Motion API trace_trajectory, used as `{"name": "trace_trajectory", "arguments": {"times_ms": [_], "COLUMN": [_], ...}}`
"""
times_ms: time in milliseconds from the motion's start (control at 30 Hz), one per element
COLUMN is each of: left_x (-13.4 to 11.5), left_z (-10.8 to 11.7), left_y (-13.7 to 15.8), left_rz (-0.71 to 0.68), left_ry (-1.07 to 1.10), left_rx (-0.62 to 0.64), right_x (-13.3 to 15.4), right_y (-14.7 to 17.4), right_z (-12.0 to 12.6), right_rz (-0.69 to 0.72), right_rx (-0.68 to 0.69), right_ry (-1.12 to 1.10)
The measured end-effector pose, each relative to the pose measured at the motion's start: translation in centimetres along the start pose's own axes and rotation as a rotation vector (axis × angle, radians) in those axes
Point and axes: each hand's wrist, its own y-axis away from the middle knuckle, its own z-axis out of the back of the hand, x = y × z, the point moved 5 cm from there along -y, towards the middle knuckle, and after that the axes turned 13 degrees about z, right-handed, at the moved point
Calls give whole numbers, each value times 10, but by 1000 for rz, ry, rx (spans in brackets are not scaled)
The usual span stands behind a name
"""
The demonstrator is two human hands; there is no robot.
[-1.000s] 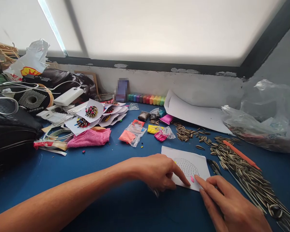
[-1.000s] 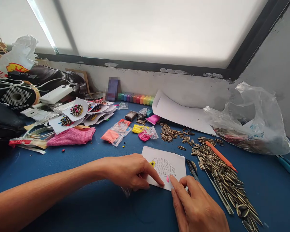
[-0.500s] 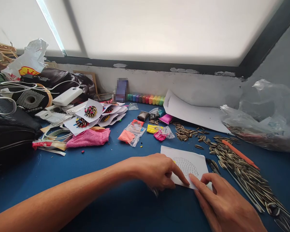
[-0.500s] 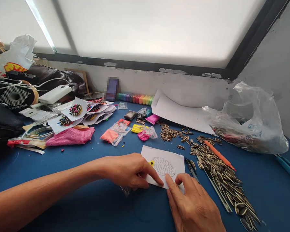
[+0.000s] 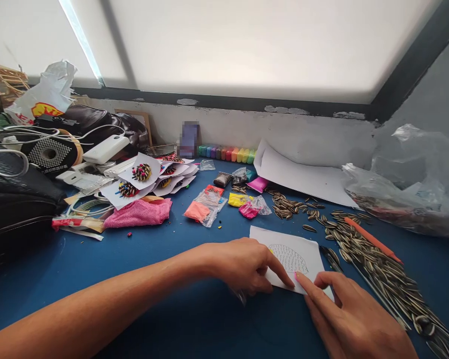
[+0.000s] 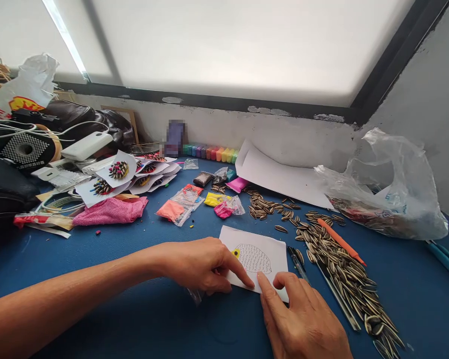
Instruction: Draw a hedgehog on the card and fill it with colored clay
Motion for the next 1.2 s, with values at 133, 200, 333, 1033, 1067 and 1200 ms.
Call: {"name": "trace_trajectory", "arguments": {"times_ms": [133, 200, 333, 1033, 1067, 1200], "left_x": [1, 2, 1, 2, 2, 1], "left_z": [-1, -1, 0, -1, -1, -1], "left_y": [0, 0, 1, 0, 0, 0], "left_rz": [2, 5, 13, -3, -4, 2], "left_ry": [3, 11, 0, 17, 21, 20], "left_rx": [2, 4, -7, 12, 13, 16], "right_x": [2, 3, 4, -8, -7, -3], "right_y": [-1, -3, -5, -11, -11, -10], "right_z": [2, 2, 4, 1, 0, -2], "right_rz": [85, 102, 104, -148, -137, -84], "right_rx": [4, 7, -3, -38, -27, -27], "right_ry": [39, 75, 102, -170, -153, -49]}}
